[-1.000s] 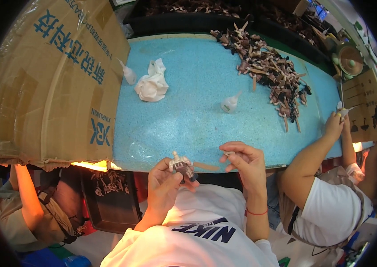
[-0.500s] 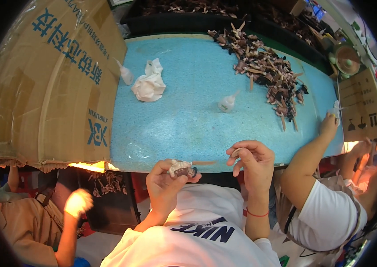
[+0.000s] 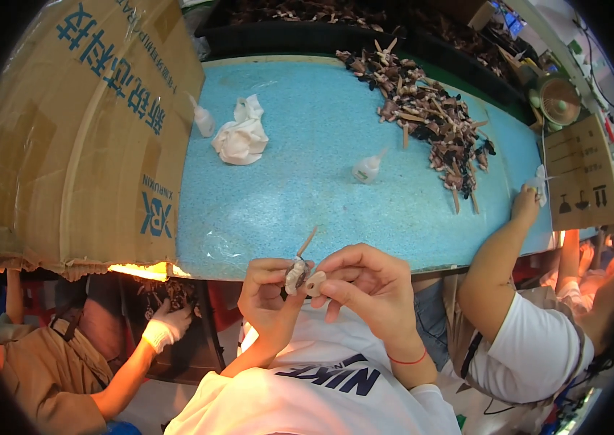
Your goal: The person applies glue from a squeeze bottle to toy figurine components and attaches the pieces together by hand. The person retrieves additional components from an illuminated box and continues assembling the figurines with glue.
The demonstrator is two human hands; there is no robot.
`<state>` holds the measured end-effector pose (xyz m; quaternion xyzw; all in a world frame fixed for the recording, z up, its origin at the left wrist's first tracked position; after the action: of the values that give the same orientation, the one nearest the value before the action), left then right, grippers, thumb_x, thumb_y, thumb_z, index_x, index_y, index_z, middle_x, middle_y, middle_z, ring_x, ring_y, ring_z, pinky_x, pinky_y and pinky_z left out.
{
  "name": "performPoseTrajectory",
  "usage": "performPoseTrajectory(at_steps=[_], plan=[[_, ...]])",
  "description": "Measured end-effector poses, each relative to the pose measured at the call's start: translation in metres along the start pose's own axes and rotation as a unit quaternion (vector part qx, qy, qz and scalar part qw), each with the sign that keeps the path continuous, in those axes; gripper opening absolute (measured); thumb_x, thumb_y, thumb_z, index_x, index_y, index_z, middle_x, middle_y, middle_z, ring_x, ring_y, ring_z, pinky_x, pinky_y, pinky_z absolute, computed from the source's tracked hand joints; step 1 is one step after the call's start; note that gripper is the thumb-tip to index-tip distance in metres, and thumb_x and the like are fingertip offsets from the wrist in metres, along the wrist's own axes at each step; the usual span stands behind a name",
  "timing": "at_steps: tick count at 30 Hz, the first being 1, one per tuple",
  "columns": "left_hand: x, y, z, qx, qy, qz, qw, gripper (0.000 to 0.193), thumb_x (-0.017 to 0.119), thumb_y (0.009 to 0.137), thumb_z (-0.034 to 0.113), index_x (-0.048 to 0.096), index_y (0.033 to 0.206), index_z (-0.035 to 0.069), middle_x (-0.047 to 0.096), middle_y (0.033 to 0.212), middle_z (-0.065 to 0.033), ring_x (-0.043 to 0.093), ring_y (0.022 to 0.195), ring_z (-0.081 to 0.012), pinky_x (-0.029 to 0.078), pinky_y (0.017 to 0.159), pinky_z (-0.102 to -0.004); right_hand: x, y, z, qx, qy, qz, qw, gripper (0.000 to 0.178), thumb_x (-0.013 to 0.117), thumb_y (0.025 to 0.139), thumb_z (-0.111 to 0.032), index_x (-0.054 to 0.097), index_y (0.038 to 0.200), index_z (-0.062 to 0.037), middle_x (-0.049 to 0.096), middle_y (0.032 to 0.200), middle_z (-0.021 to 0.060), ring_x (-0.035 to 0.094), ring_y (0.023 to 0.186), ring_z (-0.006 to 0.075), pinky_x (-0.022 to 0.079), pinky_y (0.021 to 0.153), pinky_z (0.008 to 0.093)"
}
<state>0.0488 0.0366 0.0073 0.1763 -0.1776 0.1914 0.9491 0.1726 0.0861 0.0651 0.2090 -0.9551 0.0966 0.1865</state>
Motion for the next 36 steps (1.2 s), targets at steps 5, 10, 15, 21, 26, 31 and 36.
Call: performPoseTrajectory(at_steps=[5,10,15,21,26,31,36], plan=[[-0.007,-0.001,0.008,0.081,0.082,0.009,0.993,0.031,0.066,0.067,-0.012,0.051,0.091,0.001,0.053,0.099,-0.0145,0.059,0.088,-0.0201,0.051,0.072,-0.0256,0.012,0.005,0.001,-0.008,-0.026,0.029,0.999,0.014,0.058,0.077,0.008,0.053,0.089,0.0081,0.057,0.082,0.0175,0.063,0.064,0.0201,0.052,0.042,0.0240],[-0.012,-0.001,0.018,0.146,0.149,0.012,0.978,0.036,0.066,0.062,-0.013,0.052,0.091,0.001,0.054,0.100,-0.0147,0.059,0.086,-0.0225,0.051,0.070,-0.0271,0.017,0.007,0.009,0.037,-0.044,0.005,0.998,0.016,0.058,0.077,0.007,0.050,0.091,0.0070,0.057,0.080,0.0154,0.063,0.062,0.0196,0.052,0.042,0.0246],[-0.012,0.000,0.027,0.176,0.165,0.009,0.970,0.037,0.066,0.061,-0.014,0.053,0.092,0.002,0.055,0.099,-0.0134,0.060,0.085,-0.0256,0.051,0.068,-0.0305,0.018,0.008,0.012,0.050,-0.040,-0.013,0.998,0.023,0.059,0.079,0.006,0.048,0.099,0.0067,0.058,0.079,0.0118,0.063,0.068,0.0179,0.051,0.048,0.0241],[-0.010,0.002,0.031,0.230,0.215,-0.027,0.949,0.033,0.068,0.065,-0.010,0.053,0.092,0.002,0.052,0.098,-0.0132,0.060,0.087,-0.0276,0.052,0.070,-0.0322,0.014,0.012,0.013,0.075,-0.012,-0.012,0.997,0.027,0.061,0.077,0.007,0.046,0.099,0.0054,0.057,0.077,0.0110,0.062,0.064,0.0176,0.052,0.048,0.0248],[-0.007,0.003,0.035,0.234,0.239,-0.038,0.941,0.034,0.068,0.064,-0.012,0.053,0.092,0.002,0.053,0.097,-0.0131,0.060,0.086,-0.0279,0.052,0.067,-0.0307,0.009,0.012,0.014,0.095,-0.013,-0.016,0.995,0.027,0.061,0.076,0.007,0.047,0.098,0.0045,0.056,0.078,0.0108,0.061,0.062,0.0165,0.053,0.049,0.0249],[-0.005,0.001,0.032,0.225,0.242,-0.042,0.943,0.034,0.068,0.063,-0.013,0.053,0.091,0.001,0.053,0.096,-0.0132,0.060,0.086,-0.0278,0.052,0.067,-0.0299,0.011,0.009,0.002,0.065,-0.101,0.015,0.993,0.027,0.062,0.075,0.007,0.047,0.098,0.0037,0.056,0.076,0.0093,0.061,0.061,0.0157,0.053,0.050,0.0249],[-0.004,0.001,0.034,0.236,0.242,-0.041,0.940,0.035,0.067,0.062,-0.013,0.052,0.090,0.001,0.053,0.096,-0.0132,0.060,0.086,-0.0286,0.052,0.068,-0.0309,0.006,0.012,0.013,0.101,-0.037,0.017,0.994,0.027,0.064,0.072,0.008,0.048,0.093,0.0045,0.056,0.071,0.0109,0.059,0.054,0.0163,0.050,0.043,0.0253]])
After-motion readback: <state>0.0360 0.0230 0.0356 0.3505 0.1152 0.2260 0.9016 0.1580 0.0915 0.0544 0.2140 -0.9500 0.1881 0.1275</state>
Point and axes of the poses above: each hand's wrist, its own y-axis towards the middle knuckle, its own x-axis out of the palm, z = x × y, the point moved 8 cm from there along y, towards the middle knuckle
